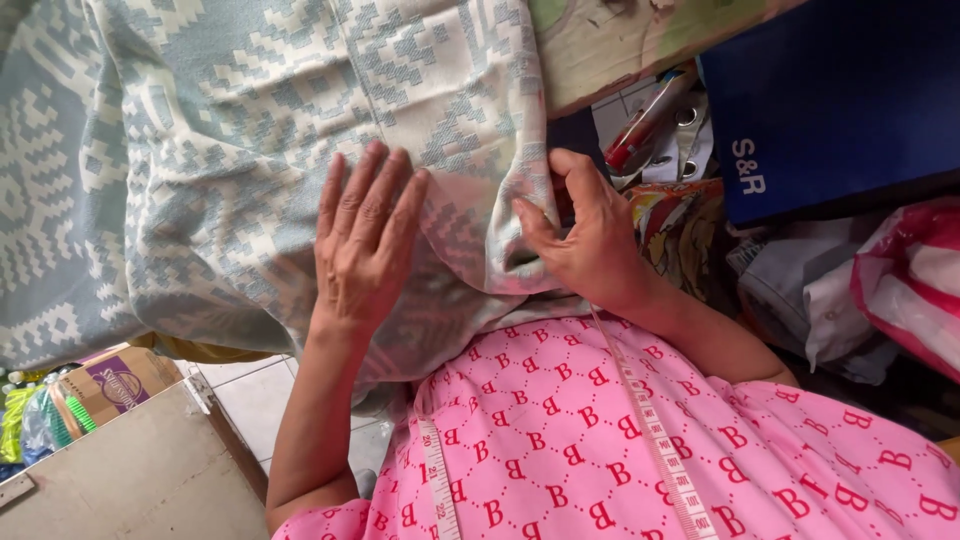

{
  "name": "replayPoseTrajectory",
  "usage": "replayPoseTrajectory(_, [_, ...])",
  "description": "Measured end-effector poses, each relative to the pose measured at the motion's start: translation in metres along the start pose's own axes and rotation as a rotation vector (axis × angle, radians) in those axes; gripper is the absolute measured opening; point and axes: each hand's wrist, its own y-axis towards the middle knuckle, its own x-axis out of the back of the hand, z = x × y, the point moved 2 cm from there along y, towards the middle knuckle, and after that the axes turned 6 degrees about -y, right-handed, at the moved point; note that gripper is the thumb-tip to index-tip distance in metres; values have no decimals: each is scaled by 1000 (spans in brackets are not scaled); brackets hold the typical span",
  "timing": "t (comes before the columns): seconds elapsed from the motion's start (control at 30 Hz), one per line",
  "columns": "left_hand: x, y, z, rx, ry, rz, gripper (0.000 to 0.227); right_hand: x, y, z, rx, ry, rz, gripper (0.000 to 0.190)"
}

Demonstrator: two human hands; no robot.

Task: The person is folding and aligning the edge of a curtain fabric to prepare it for sewing a hem.

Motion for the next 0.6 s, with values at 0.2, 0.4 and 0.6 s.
replayPoseTrajectory(0.2, [4, 17, -8, -109, 78, -69, 24, 5, 4, -4, -34, 39, 14, 41])
replayPoseTrajectory(0.4, [7, 26, -11, -157, 125, -87, 20, 17, 15, -13, -108, 96, 49, 28])
replayPoseTrajectory(0.6, [12, 16, -5, -141, 185, -90, 17, 19, 14, -16, -134, 41, 56, 16])
